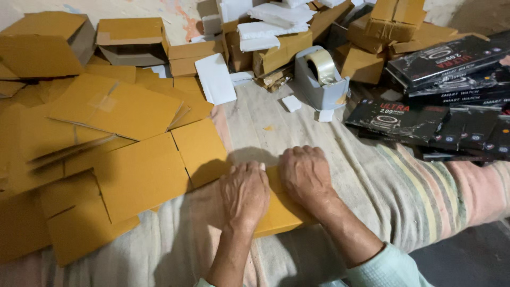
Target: The person folds flat die-cut cardboard blanks into mailer boxes, pressing the sides and flaps to shape each box and stacking the finished boxes on the pile. They repeat the folding cycle with one blank at a time across the episode.
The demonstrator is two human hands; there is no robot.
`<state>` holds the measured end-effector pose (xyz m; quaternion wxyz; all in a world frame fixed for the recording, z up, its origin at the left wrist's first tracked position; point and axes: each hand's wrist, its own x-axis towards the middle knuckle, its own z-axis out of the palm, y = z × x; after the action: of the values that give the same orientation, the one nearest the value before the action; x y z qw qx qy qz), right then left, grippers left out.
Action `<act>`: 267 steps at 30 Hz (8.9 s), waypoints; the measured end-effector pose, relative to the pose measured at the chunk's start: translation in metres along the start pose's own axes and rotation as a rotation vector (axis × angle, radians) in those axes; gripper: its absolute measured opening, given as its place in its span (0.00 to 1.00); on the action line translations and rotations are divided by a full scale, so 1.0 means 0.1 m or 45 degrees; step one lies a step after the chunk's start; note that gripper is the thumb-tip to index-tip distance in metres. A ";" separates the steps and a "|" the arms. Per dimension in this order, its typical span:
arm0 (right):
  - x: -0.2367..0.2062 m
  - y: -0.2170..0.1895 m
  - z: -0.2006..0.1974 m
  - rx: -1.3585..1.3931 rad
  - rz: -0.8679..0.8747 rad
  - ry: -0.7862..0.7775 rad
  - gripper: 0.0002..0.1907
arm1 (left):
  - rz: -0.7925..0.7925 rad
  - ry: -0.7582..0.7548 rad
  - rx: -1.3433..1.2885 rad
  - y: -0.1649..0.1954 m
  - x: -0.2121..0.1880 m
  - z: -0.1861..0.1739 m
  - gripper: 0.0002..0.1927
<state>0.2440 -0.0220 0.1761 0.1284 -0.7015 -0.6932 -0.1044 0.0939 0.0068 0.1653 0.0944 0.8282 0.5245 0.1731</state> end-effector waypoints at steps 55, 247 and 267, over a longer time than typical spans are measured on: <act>-0.89 0.28 -0.39 0.175 -0.313 0.083 0.49 | 0.325 0.167 0.028 -0.29 -0.87 -0.10 0.53; -0.73 -0.15 -0.18 0.058 -0.111 0.030 0.36 | 0.227 0.232 0.083 0.01 -0.76 0.03 0.32; -0.92 -0.12 -0.26 0.235 -0.257 -0.003 0.34 | 0.340 0.258 -0.035 -0.04 -0.88 0.08 0.29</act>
<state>0.2315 -0.1172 0.1709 0.1805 -0.6135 -0.7670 -0.0517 0.0596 -0.0701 0.1397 0.0285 0.8675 0.4144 0.2738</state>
